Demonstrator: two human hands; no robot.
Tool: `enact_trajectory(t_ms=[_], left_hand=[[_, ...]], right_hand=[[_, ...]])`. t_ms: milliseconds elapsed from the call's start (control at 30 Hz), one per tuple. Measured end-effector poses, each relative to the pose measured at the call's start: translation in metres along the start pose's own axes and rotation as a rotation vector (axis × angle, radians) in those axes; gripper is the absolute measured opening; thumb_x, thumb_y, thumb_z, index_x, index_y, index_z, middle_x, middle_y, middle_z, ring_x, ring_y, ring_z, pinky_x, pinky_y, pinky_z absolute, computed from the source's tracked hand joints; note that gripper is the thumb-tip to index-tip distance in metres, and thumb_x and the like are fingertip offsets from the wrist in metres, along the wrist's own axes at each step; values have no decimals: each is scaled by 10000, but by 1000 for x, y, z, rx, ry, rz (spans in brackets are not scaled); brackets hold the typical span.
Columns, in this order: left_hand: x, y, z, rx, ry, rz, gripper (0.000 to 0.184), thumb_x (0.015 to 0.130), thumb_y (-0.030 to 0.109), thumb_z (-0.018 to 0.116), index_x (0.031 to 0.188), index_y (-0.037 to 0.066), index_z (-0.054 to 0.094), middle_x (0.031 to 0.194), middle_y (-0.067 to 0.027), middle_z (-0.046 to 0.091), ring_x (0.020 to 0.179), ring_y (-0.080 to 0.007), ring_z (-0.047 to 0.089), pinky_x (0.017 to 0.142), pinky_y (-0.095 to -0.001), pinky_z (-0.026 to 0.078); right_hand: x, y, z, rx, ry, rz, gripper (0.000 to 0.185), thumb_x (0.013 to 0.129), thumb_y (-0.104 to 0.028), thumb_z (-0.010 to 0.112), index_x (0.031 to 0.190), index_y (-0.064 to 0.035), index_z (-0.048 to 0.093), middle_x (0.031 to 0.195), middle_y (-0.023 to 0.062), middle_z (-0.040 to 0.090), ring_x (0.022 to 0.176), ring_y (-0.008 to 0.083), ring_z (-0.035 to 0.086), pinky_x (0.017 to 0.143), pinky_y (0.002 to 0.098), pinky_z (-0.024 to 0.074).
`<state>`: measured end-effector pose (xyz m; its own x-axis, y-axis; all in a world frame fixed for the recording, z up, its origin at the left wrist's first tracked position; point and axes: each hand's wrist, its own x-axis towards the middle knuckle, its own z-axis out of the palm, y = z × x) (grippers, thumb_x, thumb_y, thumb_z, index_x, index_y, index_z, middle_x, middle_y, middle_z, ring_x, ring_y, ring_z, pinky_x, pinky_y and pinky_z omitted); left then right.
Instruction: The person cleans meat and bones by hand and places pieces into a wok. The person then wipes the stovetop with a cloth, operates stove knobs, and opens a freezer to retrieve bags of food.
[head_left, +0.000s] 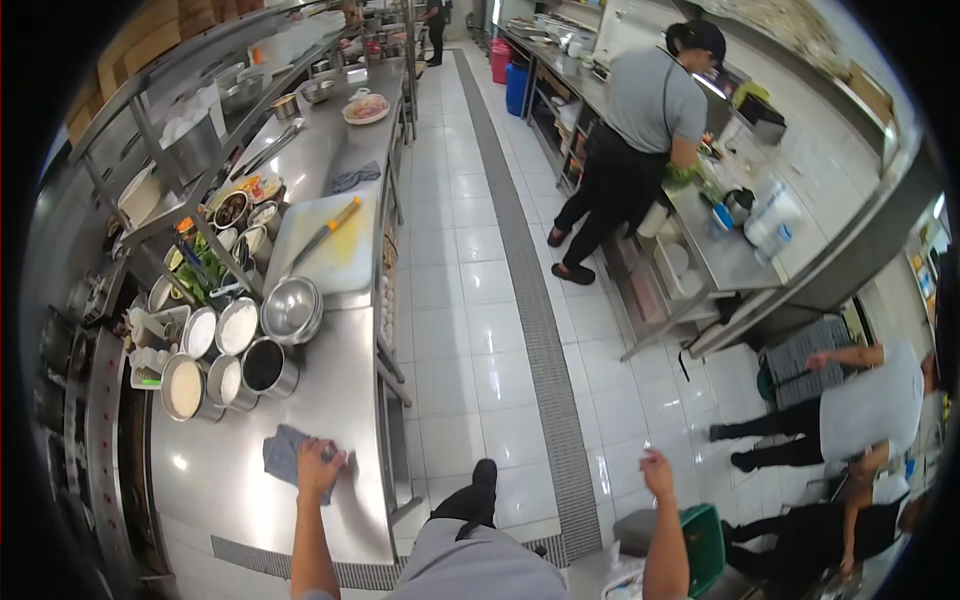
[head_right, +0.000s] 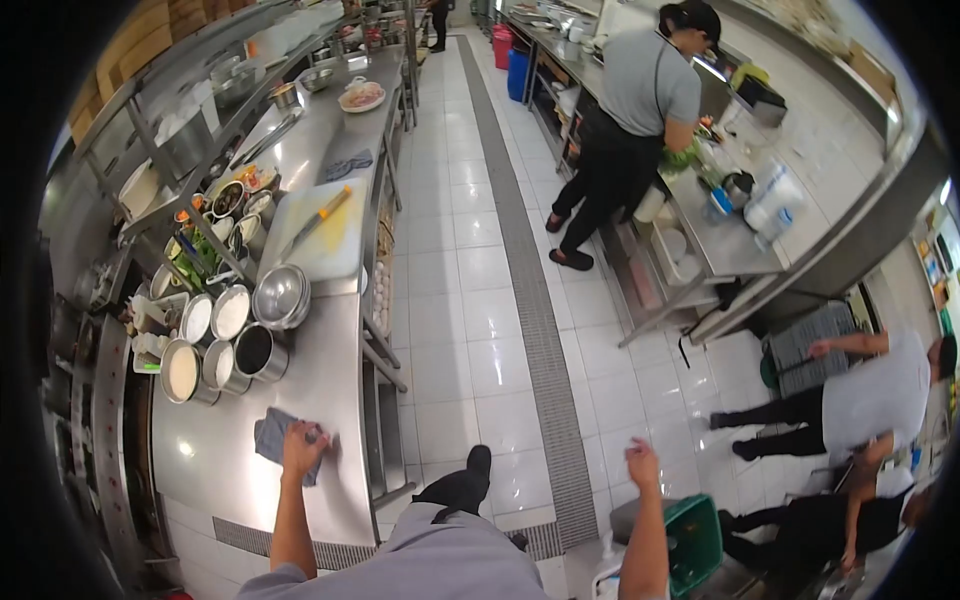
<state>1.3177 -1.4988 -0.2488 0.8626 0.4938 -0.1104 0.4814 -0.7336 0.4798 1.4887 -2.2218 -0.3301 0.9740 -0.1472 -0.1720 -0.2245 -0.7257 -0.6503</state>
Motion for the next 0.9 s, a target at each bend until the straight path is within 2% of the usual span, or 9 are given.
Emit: enact_trajectory(t_ms=[133, 167, 200, 267, 333, 400, 700, 800, 900], left_hand=[[31, 62, 24, 90, 325, -243, 573, 749, 318, 719, 1209, 14, 566, 1271, -258, 503, 1225, -407, 446, 1028, -467, 348], [53, 83, 24, 33, 474, -120, 568, 771, 287, 706, 1242, 20, 533, 1295, -248, 483, 1230, -403, 443, 1034, -463, 343], [73, 106, 23, -15, 620, 4, 567, 794, 256, 692, 1275, 26, 500, 1319, -239, 463, 1234, -399, 439, 1040, -460, 337], [118, 166, 20, -257, 557, 144, 507, 823, 171, 661, 1276, 22, 486, 1314, -223, 471, 1233, -399, 440, 1047, -447, 340], [160, 238, 15, -427, 464, 234, 470, 837, 147, 648, 1261, 12, 495, 1302, -215, 484, 1229, -387, 447, 1051, -424, 346], [195, 293, 22, -415, 340, 268, 450, 839, 139, 646, 1251, 24, 506, 1297, -203, 492, 1219, -366, 465, 1042, -409, 363], [333, 376, 104, -373, -177, 527, 397, 864, 209, 634, 1228, 81, 543, 1320, -151, 483, 1153, -356, 523, 956, -418, 441], [374, 371, 91, -383, -266, 402, 379, 873, 217, 634, 1213, 71, 553, 1320, -141, 485, 1118, -342, 553, 923, -411, 466], [404, 340, 79, -337, -231, 264, 384, 864, 213, 644, 1210, 69, 558, 1298, -148, 503, 1101, -336, 567, 901, -407, 479]], right_hand=[[-10, 26, 53, 1, -332, 81, 407, 801, -166, 668, 1174, -15, 607, 792, 112, 693, 725, 163, 655, 673, 301, 524], [-22, 24, 59, -5, -399, 248, 410, 795, -177, 655, 1176, -33, 613, 804, 100, 700, 727, 203, 666, 682, 335, 533], [-30, 100, 87, -286, -431, 97, 438, 812, -350, 650, 1141, -62, 640, 832, 138, 702, 783, 287, 678, 748, 368, 534], [-57, 198, 109, -722, -857, -468, 343, 849, -378, 564, 997, -87, 669, 969, 105, 683, 924, 261, 652, 730, 409, 532], [-62, 163, 101, -487, -935, 172, 314, 830, -357, 576, 965, -89, 669, 940, 101, 681, 890, 254, 650, 709, 405, 529], [-36, 133, 104, -367, -898, 451, 285, 811, -336, 588, 932, -91, 669, 910, 96, 678, 857, 248, 648, 687, 401, 527], [228, 47, 136, -315, -881, 421, 155, 725, -241, 644, 788, -101, 670, 777, 77, 666, 707, 219, 639, 591, 382, 515], [355, 30, 145, -273, -792, 277, 114, 697, -209, 662, 740, -104, 670, 733, 70, 662, 657, 209, 636, 559, 376, 510], [526, -30, 171, -596, -674, -413, 76, 657, -187, 663, 699, -125, 675, 733, 62, 666, 641, 204, 640, 554, 363, 511]])
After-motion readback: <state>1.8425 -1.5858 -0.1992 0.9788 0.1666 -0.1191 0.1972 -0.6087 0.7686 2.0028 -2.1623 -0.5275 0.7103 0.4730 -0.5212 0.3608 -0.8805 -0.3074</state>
